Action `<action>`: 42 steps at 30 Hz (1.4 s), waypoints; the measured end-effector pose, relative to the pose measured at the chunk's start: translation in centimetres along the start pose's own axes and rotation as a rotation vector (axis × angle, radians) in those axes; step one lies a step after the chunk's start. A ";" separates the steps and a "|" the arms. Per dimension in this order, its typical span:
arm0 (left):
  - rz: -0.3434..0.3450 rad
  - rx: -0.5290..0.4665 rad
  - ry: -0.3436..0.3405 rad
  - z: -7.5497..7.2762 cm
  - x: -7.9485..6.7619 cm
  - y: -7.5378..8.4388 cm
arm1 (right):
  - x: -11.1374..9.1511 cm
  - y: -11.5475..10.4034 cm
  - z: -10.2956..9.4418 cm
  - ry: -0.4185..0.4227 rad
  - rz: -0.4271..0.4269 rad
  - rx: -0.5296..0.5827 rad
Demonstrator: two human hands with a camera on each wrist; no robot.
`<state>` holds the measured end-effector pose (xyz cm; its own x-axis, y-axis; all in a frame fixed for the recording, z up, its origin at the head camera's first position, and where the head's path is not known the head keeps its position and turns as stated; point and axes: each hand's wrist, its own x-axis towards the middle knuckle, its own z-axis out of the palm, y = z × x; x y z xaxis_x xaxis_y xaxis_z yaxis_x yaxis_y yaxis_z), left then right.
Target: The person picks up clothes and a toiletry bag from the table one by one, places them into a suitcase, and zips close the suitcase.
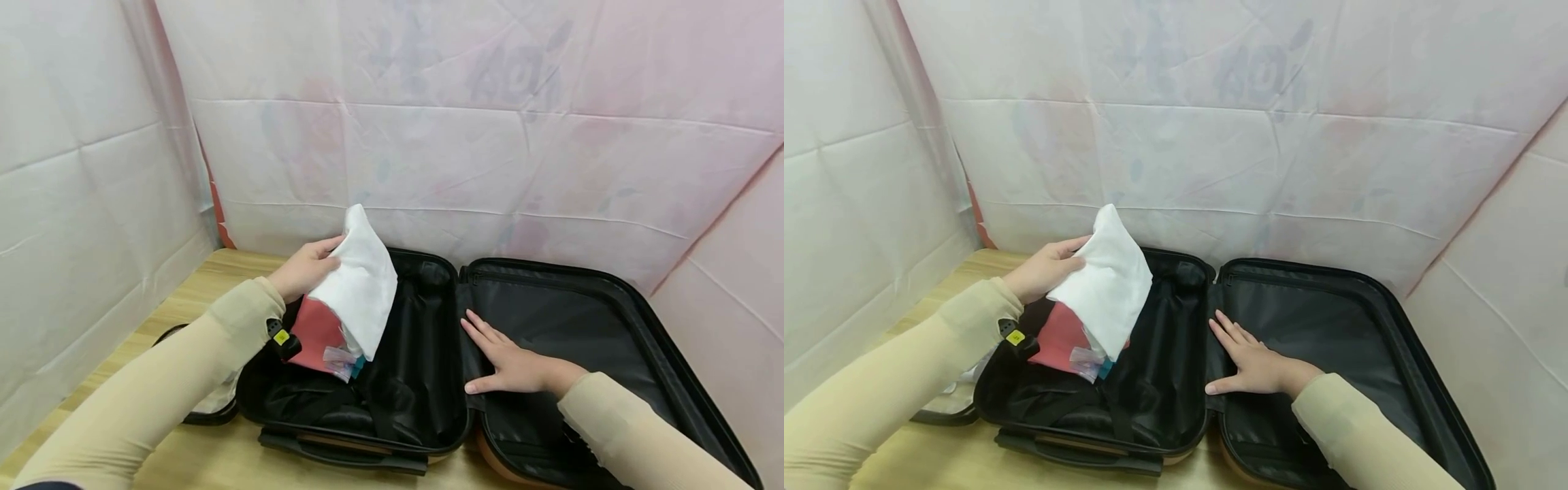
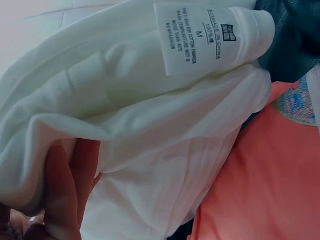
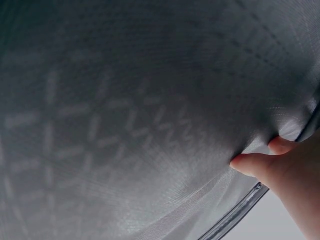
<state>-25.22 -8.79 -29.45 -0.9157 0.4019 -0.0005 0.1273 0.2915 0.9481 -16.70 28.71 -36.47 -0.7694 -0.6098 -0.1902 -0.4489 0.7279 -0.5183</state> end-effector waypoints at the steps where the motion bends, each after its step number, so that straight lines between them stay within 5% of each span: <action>1: -0.001 -0.004 -0.004 0.1 0.0 -0.1 | 0.0 0.0 0.0 0.000 0.002 0.001; 24: -0.016 -0.065 -0.007 -0.7 -1.9 -3.6 | 0.0 -0.6 -0.1 0.002 -0.004 -0.005; 33: -0.125 -0.042 0.031 -1.9 -3.1 -5.5 | 0.0 -0.7 -0.2 -0.001 -0.007 -0.010; 42: -0.346 -0.026 -0.077 -2.3 -3.1 -5.7 | 0.1 -0.6 -0.2 0.002 -0.012 -0.007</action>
<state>-24.00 -13.65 -34.12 -0.8713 0.3482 -0.3459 -0.1955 0.4002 0.8953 -16.59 28.24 -36.00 -0.7649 -0.6180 -0.1820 -0.4616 0.7228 -0.5143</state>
